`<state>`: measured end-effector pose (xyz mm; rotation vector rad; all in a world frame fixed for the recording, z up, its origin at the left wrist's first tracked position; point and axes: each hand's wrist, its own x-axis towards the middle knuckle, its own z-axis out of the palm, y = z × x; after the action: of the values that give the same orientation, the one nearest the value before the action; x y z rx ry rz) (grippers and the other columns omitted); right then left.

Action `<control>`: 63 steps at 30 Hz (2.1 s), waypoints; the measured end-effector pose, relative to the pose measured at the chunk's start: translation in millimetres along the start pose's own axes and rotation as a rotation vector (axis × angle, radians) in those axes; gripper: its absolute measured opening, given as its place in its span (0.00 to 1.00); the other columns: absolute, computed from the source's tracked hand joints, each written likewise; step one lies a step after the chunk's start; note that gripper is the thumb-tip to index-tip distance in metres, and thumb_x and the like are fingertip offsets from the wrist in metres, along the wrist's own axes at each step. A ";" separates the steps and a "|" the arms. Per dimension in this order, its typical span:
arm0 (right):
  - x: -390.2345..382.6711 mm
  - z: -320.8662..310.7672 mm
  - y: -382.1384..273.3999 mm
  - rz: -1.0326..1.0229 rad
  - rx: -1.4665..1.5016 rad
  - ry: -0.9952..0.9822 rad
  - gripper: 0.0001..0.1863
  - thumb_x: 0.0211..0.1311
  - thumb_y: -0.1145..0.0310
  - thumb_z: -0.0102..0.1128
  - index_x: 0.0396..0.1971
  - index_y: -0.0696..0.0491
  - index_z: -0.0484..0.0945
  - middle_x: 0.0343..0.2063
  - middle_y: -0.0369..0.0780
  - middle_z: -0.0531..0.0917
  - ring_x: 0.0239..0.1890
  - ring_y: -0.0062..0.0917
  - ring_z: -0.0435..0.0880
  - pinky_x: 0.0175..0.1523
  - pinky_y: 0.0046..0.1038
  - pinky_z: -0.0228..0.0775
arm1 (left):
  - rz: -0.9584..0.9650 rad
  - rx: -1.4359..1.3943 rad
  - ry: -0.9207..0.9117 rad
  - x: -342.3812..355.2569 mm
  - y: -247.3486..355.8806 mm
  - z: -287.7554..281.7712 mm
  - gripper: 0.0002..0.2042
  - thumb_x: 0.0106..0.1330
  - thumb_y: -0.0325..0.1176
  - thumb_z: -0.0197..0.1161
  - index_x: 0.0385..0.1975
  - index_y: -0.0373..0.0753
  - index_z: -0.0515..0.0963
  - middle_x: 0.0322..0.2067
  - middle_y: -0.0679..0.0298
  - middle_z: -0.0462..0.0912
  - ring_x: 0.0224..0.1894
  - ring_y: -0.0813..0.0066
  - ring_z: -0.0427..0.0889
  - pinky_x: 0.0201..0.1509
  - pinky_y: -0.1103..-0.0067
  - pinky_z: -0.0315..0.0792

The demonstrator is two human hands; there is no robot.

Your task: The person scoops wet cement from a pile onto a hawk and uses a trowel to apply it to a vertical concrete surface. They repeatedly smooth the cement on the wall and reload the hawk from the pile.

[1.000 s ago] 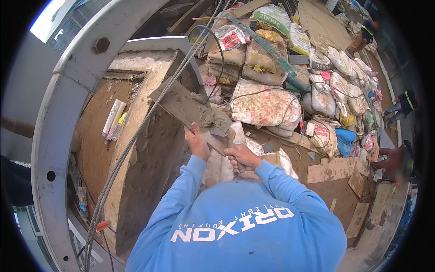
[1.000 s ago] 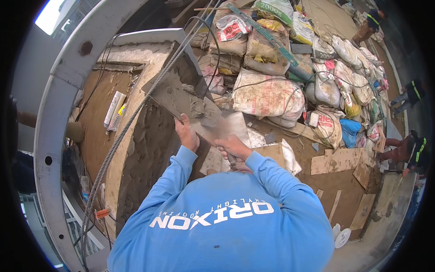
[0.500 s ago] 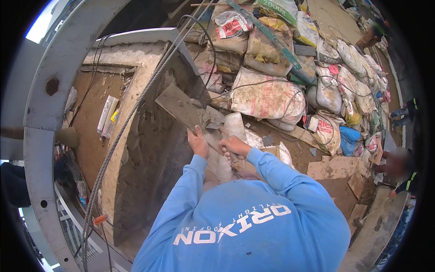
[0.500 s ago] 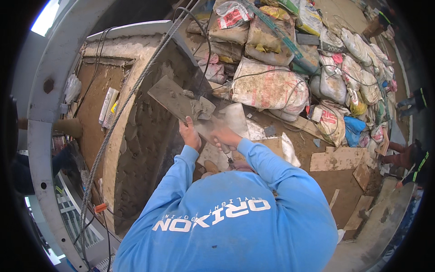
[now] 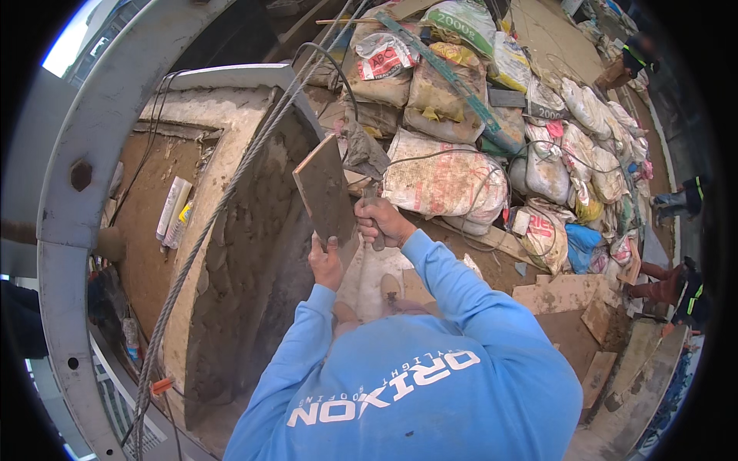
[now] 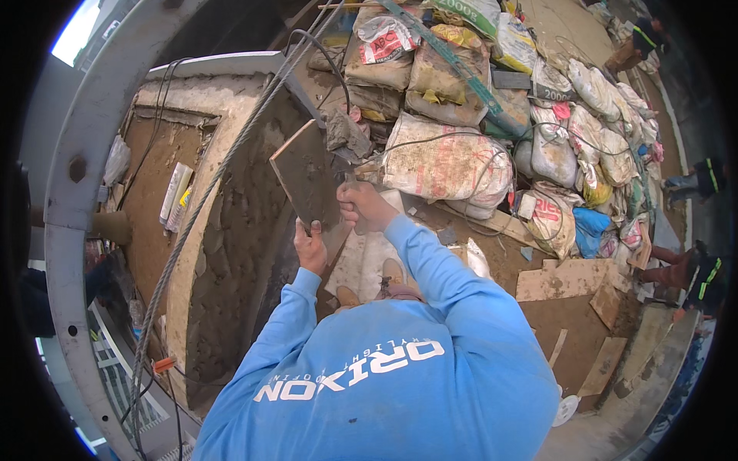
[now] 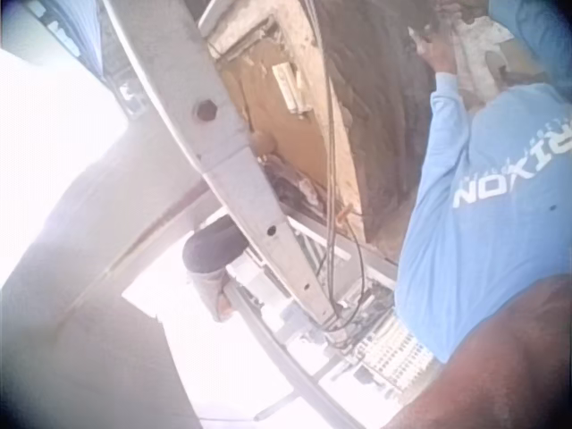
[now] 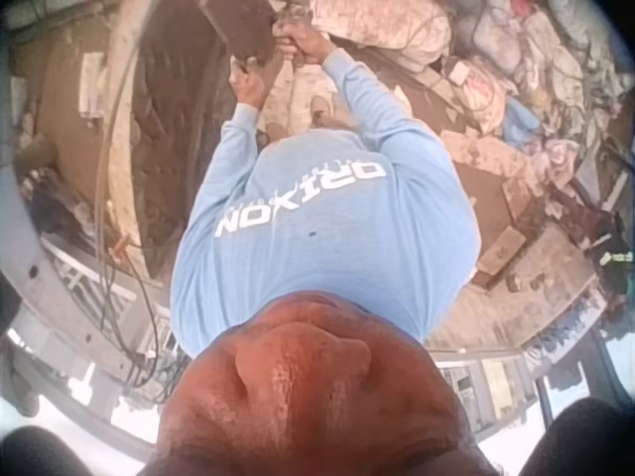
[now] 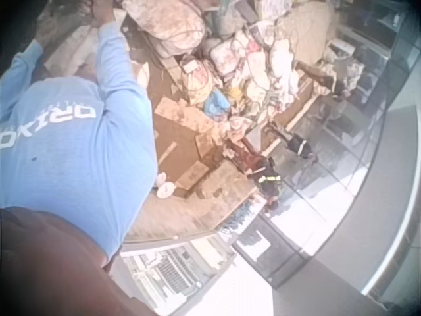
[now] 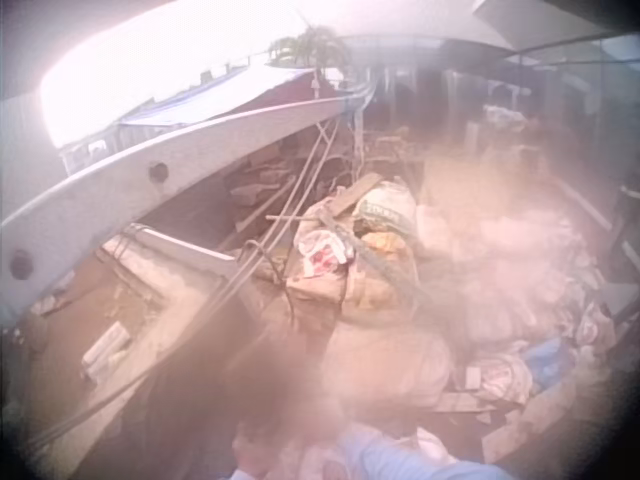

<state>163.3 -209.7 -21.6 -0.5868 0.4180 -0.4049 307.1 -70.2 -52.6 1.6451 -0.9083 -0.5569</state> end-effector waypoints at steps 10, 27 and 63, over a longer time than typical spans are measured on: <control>-34.0 -33.6 -25.8 0.090 -0.123 -0.014 0.06 0.63 0.67 0.54 0.34 0.53 0.70 0.19 0.31 0.67 0.15 0.17 0.66 0.21 0.24 0.60 | -0.427 -0.975 0.018 16.5 -21.3 -24.6 0.25 0.77 0.44 0.49 0.67 0.38 0.59 0.64 0.57 0.68 0.64 0.57 0.70 0.70 0.57 0.65; 319.8 -16.7 119.1 -0.202 -0.933 0.686 0.12 0.62 0.67 0.60 0.37 0.59 0.71 0.31 0.50 0.82 0.32 0.43 0.84 0.38 0.43 0.77 | -0.294 -0.554 0.494 -125.5 22.1 -174.4 0.26 0.76 0.45 0.52 0.65 0.34 0.61 0.62 0.57 0.69 0.63 0.62 0.71 0.69 0.64 0.65; -182.1 110.8 -58.0 -0.771 -2.320 0.441 0.06 0.56 0.68 0.59 0.30 0.51 0.71 0.26 0.41 0.78 0.29 0.41 0.83 0.32 0.41 0.75 | -0.489 -1.071 -0.841 -17.4 93.5 -80.4 0.27 0.78 0.50 0.45 0.63 0.32 0.66 0.59 0.54 0.75 0.56 0.60 0.79 0.60 0.64 0.75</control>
<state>49.8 -118.0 144.3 -3.0090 1.0036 -0.6514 332.1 -16.2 56.8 0.5772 -0.5455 -1.7886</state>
